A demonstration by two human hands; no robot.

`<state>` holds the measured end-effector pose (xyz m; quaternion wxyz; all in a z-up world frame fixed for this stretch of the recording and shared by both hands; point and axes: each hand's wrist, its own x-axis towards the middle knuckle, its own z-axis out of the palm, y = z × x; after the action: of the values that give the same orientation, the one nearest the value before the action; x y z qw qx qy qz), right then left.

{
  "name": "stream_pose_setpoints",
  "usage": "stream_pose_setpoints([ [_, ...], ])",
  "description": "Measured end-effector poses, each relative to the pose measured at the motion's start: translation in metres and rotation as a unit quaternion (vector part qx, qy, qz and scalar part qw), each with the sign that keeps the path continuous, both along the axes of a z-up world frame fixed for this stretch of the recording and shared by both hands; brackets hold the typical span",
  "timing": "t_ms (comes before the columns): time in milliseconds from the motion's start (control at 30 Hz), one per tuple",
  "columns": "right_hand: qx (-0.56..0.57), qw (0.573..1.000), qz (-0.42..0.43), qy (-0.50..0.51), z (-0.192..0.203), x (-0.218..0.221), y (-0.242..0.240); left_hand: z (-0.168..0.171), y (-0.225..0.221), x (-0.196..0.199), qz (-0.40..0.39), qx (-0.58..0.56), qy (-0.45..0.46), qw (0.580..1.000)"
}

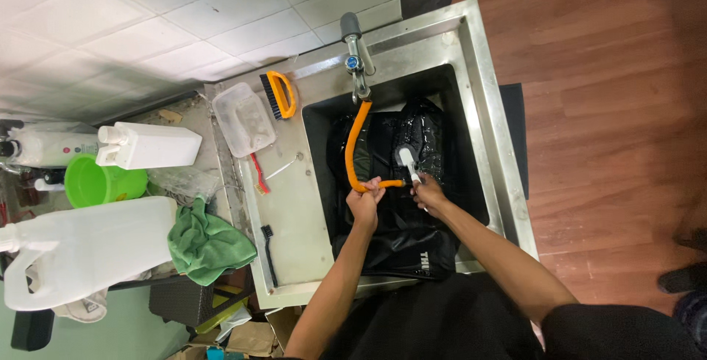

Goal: The person scrubs a black bag inside a metal sink using a white brush and water from a faucet, turning the bag over and brushing different sides.

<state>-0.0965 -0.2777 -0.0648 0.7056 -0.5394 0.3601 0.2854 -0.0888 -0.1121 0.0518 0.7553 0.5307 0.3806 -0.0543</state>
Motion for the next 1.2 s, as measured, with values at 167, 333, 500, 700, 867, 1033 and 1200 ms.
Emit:
stream_pose_setpoints([
  [167, -0.158, 0.981, 0.098, -0.057, 0.074, -0.017, -0.035, -0.004, -0.004, 0.0, -0.097, 0.082, 0.001, 0.992],
  [333, -0.294, 0.933, 0.193, -0.078, 0.149, -0.035, -0.065, -0.014, 0.002, -0.001, -0.209, 0.155, -0.007, 0.965],
  [500, -0.365, 0.892, 0.238, -0.118, 0.183, -0.063, -0.081, -0.004, -0.009, -0.004, -0.122, 0.015, 0.016, 0.992],
  [700, -0.366, 0.882, 0.263, -0.133, 0.225, -0.093, -0.089, -0.06, -0.042, 0.003, -0.03, 0.023, -0.035, 0.999],
  [867, -0.357, 0.875, 0.289, -0.157, 0.24, -0.12, -0.101, -0.039, -0.056, 0.007, 0.057, 0.043, -0.06, 0.996],
  [1033, -0.336, 0.883, 0.28, -0.172, 0.223, -0.147, -0.11, -0.024, -0.058, 0.008, 0.085, 0.061, -0.04, 0.994],
  [1200, -0.303, 0.9, 0.272, -0.154, 0.219, -0.153, -0.106, 0.021, -0.066, 0.007, 0.101, 0.024, -0.052, 0.993],
])
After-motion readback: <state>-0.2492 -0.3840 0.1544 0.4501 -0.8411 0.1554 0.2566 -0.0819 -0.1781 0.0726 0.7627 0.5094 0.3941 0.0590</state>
